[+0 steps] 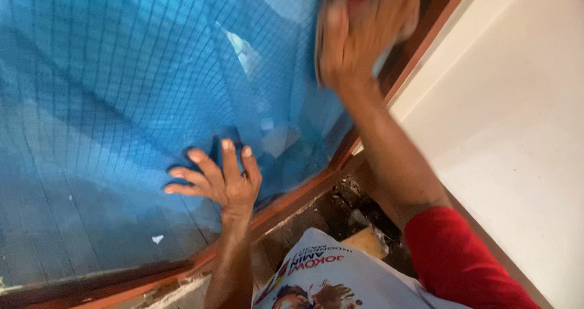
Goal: The person cleans a glass window pane by hand with a cloth, using circular and sweeping motions across the surface.
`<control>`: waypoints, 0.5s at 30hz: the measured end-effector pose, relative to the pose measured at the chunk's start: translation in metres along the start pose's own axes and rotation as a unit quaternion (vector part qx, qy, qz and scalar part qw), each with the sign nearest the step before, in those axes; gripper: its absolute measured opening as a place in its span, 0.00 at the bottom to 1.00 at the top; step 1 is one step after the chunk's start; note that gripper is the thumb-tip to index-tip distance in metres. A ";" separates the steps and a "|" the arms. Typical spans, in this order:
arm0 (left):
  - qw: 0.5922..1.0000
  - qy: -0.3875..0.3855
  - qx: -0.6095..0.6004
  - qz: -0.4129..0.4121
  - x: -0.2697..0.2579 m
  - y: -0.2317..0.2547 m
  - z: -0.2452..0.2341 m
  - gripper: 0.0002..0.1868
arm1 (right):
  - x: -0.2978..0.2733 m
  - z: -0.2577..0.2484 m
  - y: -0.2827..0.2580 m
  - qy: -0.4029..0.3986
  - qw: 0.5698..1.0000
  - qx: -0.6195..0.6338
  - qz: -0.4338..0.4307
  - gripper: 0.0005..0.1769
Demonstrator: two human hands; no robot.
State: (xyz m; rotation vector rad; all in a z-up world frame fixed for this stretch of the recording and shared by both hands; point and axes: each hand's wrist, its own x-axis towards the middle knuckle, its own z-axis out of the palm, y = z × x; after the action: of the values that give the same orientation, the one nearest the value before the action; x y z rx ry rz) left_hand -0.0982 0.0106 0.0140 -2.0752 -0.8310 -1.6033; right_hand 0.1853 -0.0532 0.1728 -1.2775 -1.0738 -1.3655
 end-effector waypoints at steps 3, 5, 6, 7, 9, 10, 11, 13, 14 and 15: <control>0.999 0.014 0.031 0.024 -0.007 -0.007 0.013 0.25 | -0.060 -0.001 -0.032 0.019 0.998 0.010 0.064 0.35; 0.998 0.030 0.042 0.027 -0.008 -0.007 0.019 0.25 | -0.108 -0.012 -0.052 -0.037 0.991 -0.016 0.130 0.39; 0.998 0.033 0.046 0.029 -0.008 -0.008 0.020 0.24 | -0.133 -0.019 -0.059 -0.062 0.987 -0.018 0.148 0.41; 0.998 0.037 0.048 0.033 -0.008 -0.008 0.021 0.24 | -0.159 -0.027 -0.063 -0.081 0.987 0.004 0.137 0.41; 0.997 0.036 0.050 0.038 -0.009 -0.009 0.022 0.24 | -0.210 -0.028 -0.071 -0.075 0.985 -0.009 0.155 0.41; 0.998 0.032 0.049 0.040 -0.010 -0.010 0.021 0.24 | -0.233 -0.033 -0.076 -0.107 0.982 0.001 0.154 0.41; 0.998 0.030 0.049 0.041 -0.011 -0.010 0.021 0.24 | -0.250 -0.038 -0.079 -0.137 0.979 0.013 0.149 0.41; 0.997 0.028 0.051 0.042 -0.012 -0.011 0.020 0.24 | -0.270 -0.051 -0.093 -0.182 0.965 0.018 0.190 0.44; 0.997 0.028 0.053 0.042 -0.012 -0.012 0.020 0.24 | -0.269 -0.053 -0.098 -0.204 0.956 0.021 0.209 0.46; 0.997 0.029 0.051 0.043 -0.012 -0.013 0.020 0.24 | -0.261 -0.047 -0.098 -0.177 0.966 0.012 0.190 0.44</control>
State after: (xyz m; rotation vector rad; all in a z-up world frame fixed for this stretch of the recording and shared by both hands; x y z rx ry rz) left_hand -0.0943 0.0303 -0.0036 -1.9576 -0.7774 -1.5355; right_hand 0.0828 -0.0644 -0.0904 -1.6511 -1.0066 -0.8527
